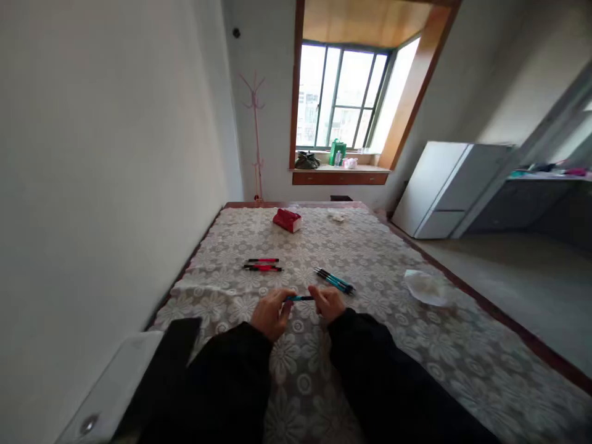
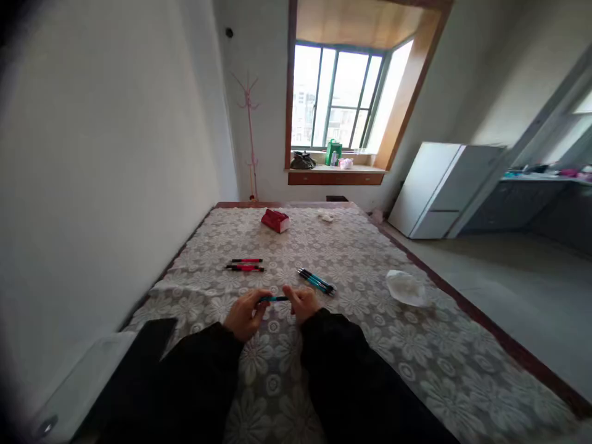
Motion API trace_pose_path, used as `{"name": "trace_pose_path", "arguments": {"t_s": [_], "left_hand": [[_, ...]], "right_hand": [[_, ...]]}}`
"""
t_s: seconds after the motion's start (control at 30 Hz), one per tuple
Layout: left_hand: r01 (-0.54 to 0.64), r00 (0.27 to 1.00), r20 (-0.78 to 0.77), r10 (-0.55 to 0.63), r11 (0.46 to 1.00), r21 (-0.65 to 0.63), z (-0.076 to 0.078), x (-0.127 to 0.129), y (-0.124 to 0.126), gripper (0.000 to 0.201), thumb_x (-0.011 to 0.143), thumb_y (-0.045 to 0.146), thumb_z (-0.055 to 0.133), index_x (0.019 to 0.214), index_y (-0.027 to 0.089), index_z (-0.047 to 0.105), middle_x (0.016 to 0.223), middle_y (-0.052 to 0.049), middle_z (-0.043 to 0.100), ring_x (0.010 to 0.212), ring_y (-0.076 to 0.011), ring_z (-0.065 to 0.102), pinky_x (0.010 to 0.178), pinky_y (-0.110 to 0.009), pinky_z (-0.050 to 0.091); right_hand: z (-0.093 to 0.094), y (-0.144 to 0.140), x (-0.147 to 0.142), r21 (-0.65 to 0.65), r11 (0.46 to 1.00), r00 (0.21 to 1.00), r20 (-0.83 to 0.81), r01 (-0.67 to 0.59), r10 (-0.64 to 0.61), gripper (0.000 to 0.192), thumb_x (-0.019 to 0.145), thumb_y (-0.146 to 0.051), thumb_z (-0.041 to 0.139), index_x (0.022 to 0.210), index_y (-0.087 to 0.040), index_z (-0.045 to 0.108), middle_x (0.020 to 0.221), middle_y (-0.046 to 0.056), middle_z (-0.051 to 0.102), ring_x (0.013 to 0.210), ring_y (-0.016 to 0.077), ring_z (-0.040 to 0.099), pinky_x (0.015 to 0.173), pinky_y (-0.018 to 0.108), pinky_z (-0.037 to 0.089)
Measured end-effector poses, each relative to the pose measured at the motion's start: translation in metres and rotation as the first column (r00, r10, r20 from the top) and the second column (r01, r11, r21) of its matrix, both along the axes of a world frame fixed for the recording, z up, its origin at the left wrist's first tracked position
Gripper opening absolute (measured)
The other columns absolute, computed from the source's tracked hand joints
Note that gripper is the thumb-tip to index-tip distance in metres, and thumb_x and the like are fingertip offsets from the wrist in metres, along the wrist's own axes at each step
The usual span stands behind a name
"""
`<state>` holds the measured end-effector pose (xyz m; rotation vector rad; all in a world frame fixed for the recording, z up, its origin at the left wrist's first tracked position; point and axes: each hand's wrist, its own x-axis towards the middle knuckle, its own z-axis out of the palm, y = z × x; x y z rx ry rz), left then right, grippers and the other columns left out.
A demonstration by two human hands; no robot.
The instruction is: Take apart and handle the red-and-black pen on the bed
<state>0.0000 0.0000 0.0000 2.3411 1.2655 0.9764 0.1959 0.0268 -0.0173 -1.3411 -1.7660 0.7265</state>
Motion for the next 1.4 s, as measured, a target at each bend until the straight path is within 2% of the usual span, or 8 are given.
{"name": "trace_pose_path", "arguments": {"t_s": [0.13, 0.3, 0.43, 0.57, 0.77, 1.1, 1.3, 1.4], "left_hand": [[-0.043, 0.999, 0.002, 0.043, 0.999, -0.009, 0.002, 0.001, -0.001, 0.022, 0.086, 0.016, 0.048, 0.104, 0.023, 0.058, 0.099, -0.003, 0.066, 0.087, -0.0166, 0.061, 0.078, -0.027, 0.047], [-0.147, 0.986, 0.074, 0.150, 0.988, -0.039, 0.001, 0.000, 0.000, 0.022, 0.085, 0.015, 0.049, 0.102, 0.023, 0.060, 0.097, -0.004, 0.066, 0.087, -0.0170, 0.062, 0.074, -0.026, 0.048], [-0.083, 0.992, 0.093, 0.085, 0.996, -0.018, 0.003, 0.000, 0.001, 0.026, 0.085, 0.013, 0.048, 0.103, 0.024, 0.063, 0.096, -0.003, 0.067, 0.089, -0.0166, 0.061, 0.074, -0.025, 0.048], [-0.047, 0.994, 0.099, 0.049, 0.999, -0.027, 0.008, 0.001, -0.001, 0.027, 0.086, 0.016, 0.048, 0.107, 0.024, 0.063, 0.097, -0.003, 0.067, 0.086, -0.0153, 0.061, 0.072, -0.024, 0.047], [-0.048, 0.991, 0.119, 0.060, 0.994, -0.103, 0.007, 0.000, -0.002, 0.025, 0.087, 0.018, 0.045, 0.104, 0.022, 0.064, 0.072, 0.001, 0.067, 0.063, -0.0122, 0.059, 0.058, -0.022, 0.042], [0.045, 0.985, 0.169, -0.037, 0.998, -0.044, 0.003, 0.003, -0.002, 0.021, 0.085, 0.028, 0.057, 0.102, 0.023, 0.067, 0.088, -0.003, 0.071, 0.079, -0.0157, 0.063, 0.073, -0.024, 0.047], [0.182, 0.961, 0.241, -0.134, 0.965, -0.188, 0.009, 0.000, -0.006, 0.028, 0.094, 0.028, 0.040, 0.101, 0.020, 0.065, 0.064, 0.001, 0.070, 0.059, -0.0121, 0.062, 0.064, -0.022, 0.044], [0.198, 0.965, 0.210, -0.156, 0.960, -0.196, 0.007, 0.001, -0.005, 0.028, 0.094, 0.030, 0.040, 0.097, 0.020, 0.066, 0.063, 0.001, 0.069, 0.058, -0.0118, 0.061, 0.063, -0.022, 0.044]], "right_hand": [[-0.003, 0.002, 0.000, -0.009, 1.000, 0.997, -0.076, -0.024, 0.023, 0.077, 0.084, -0.075, 0.025, 0.040, -0.018, 0.052, 0.033, 0.001, 0.042, 0.034, 0.0105, 0.044, 0.042, 0.024, 0.035], [0.007, -0.003, -0.003, 0.103, 0.989, 0.943, -0.303, -0.110, 0.136, 0.044, 0.080, -0.057, 0.057, 0.101, -0.018, 0.062, 0.075, 0.003, 0.065, 0.062, 0.0146, 0.060, 0.049, 0.022, 0.043], [0.007, -0.002, -0.001, 0.104, 0.990, 0.954, -0.273, -0.098, 0.124, 0.034, 0.081, -0.050, 0.059, 0.075, -0.016, 0.062, 0.061, 0.002, 0.061, 0.052, 0.0134, 0.056, 0.049, 0.023, 0.042], [0.002, -0.001, 0.002, 0.086, 0.994, 0.985, -0.155, -0.068, 0.080, 0.052, 0.089, -0.051, 0.045, 0.052, -0.017, 0.054, 0.039, -0.003, 0.043, 0.037, 0.0095, 0.041, 0.040, 0.022, 0.031], [0.008, -0.004, -0.001, 0.075, 0.978, 0.906, -0.367, -0.195, 0.209, 0.036, 0.080, -0.048, 0.061, 0.097, -0.017, 0.061, 0.069, 0.002, 0.064, 0.055, 0.0129, 0.056, 0.047, 0.022, 0.041], [0.007, -0.006, 0.003, 0.077, 0.989, 0.906, -0.397, -0.129, 0.149, 0.047, 0.084, -0.052, 0.056, 0.053, -0.018, 0.045, 0.044, -0.005, 0.039, 0.038, 0.0061, 0.032, 0.037, 0.020, 0.024], [0.016, -0.008, -0.002, 0.059, 0.946, 0.791, -0.533, -0.318, 0.299, 0.044, 0.080, -0.051, 0.062, 0.109, -0.017, 0.060, 0.067, 0.002, 0.062, 0.052, 0.0123, 0.054, 0.043, 0.022, 0.042], [0.016, -0.007, -0.002, 0.039, 0.936, 0.772, -0.555, -0.350, 0.311, 0.038, 0.080, -0.049, 0.062, 0.096, -0.015, 0.066, 0.065, 0.004, 0.064, 0.052, 0.0129, 0.056, 0.044, 0.023, 0.044]]}}
